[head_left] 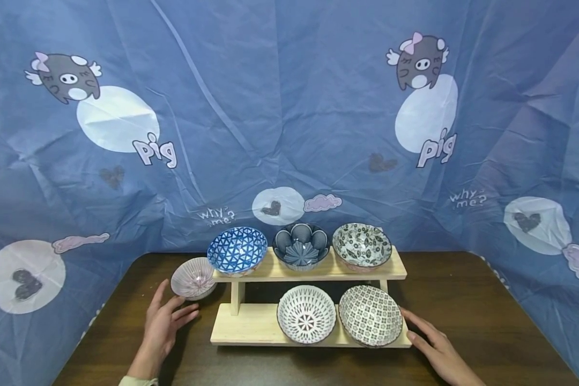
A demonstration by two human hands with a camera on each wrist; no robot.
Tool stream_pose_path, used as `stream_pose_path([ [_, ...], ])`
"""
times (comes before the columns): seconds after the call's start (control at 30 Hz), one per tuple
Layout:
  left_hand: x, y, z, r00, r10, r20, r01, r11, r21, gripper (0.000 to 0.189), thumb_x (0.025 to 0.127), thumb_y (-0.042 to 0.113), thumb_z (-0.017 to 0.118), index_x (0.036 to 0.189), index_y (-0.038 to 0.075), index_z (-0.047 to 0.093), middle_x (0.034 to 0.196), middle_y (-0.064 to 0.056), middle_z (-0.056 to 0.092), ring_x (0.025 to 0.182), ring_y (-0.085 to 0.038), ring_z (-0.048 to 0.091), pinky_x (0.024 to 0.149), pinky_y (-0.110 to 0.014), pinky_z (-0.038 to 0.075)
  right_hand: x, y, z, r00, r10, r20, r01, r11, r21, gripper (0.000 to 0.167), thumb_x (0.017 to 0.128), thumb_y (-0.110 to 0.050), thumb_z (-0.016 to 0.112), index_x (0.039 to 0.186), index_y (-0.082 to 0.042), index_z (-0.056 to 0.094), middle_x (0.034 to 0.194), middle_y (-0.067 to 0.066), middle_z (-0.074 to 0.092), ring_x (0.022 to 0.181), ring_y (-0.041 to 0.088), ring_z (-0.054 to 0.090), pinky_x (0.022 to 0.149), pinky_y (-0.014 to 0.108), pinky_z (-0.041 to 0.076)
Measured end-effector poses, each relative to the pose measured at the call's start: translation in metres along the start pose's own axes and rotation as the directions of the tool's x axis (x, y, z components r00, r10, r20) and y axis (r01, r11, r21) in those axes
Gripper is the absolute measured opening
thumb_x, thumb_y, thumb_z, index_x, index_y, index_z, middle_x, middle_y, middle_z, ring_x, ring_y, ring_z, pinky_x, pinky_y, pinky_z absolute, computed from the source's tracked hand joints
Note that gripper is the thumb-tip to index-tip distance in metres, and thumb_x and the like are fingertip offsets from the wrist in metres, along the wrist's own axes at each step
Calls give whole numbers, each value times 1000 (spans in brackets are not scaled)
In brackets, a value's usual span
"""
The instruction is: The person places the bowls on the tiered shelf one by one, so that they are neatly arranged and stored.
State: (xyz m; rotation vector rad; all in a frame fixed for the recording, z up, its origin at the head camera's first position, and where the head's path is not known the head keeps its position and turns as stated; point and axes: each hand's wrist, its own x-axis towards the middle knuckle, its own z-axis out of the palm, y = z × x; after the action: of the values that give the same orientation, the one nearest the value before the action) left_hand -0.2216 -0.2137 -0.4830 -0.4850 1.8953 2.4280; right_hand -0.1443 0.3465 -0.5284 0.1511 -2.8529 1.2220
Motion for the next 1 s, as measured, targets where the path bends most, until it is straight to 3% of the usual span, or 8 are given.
stream_pose_path([
  [0.13,4,-2,0,1000,9,6,-9,1000,2,80,101,2,40,162,23,-7,137,-12,40,78,-10,73,79,-27,64,3,0,-1,1000,15,15,-15,1000,11,48,104,-37,50,151,-23,46,153,4,47,127,-20,34,98,28,50],
  [0.37,10,-6,0,999,33,6,-33,999,-26,83,99,-1,42,162,24,-7,114,2,52,77,-11,73,79,-29,64,2,0,-1,1000,-2,3,2,1000,19,47,104,-33,51,150,-24,46,153,8,49,127,-20,35,97,25,50],
  [0.47,14,-8,0,999,42,4,-41,999,-32,83,99,-2,41,162,24,-7,113,1,53,77,-11,72,79,-29,65,2,0,-1,1000,18,17,-18,999,29,49,104,-36,50,151,-23,45,154,9,48,127,-20,34,101,34,51],
  [0.6,19,-11,1,999,43,18,-43,998,-40,83,100,-1,39,161,26,-10,130,-9,46,77,-11,73,79,-30,64,2,-1,-1,999,39,29,-40,998,39,50,104,-38,50,152,-22,44,155,9,46,127,-18,34,104,43,50],
  [0.73,22,-14,2,998,42,39,-40,997,-66,83,101,0,37,160,30,-12,153,-20,22,80,-12,73,81,-31,64,1,-2,-1,999,46,28,-47,998,38,50,104,-40,50,151,-23,45,154,9,47,127,-18,35,104,41,49],
  [0.87,25,-16,2,997,53,57,-48,994,-93,83,101,0,36,160,33,-11,162,-19,7,81,-11,73,83,-32,64,2,-2,-1,999,39,25,-40,998,38,50,104,-39,50,151,-23,45,154,8,47,127,-18,34,104,41,49],
  [1.0,26,-18,2,996,62,68,-53,992,-119,83,101,-2,36,161,33,-9,163,-16,5,82,-11,72,83,-31,64,2,0,-2,999,41,29,-41,999,30,50,104,-40,50,151,-25,45,154,5,46,127,-19,34,103,36,49],
])
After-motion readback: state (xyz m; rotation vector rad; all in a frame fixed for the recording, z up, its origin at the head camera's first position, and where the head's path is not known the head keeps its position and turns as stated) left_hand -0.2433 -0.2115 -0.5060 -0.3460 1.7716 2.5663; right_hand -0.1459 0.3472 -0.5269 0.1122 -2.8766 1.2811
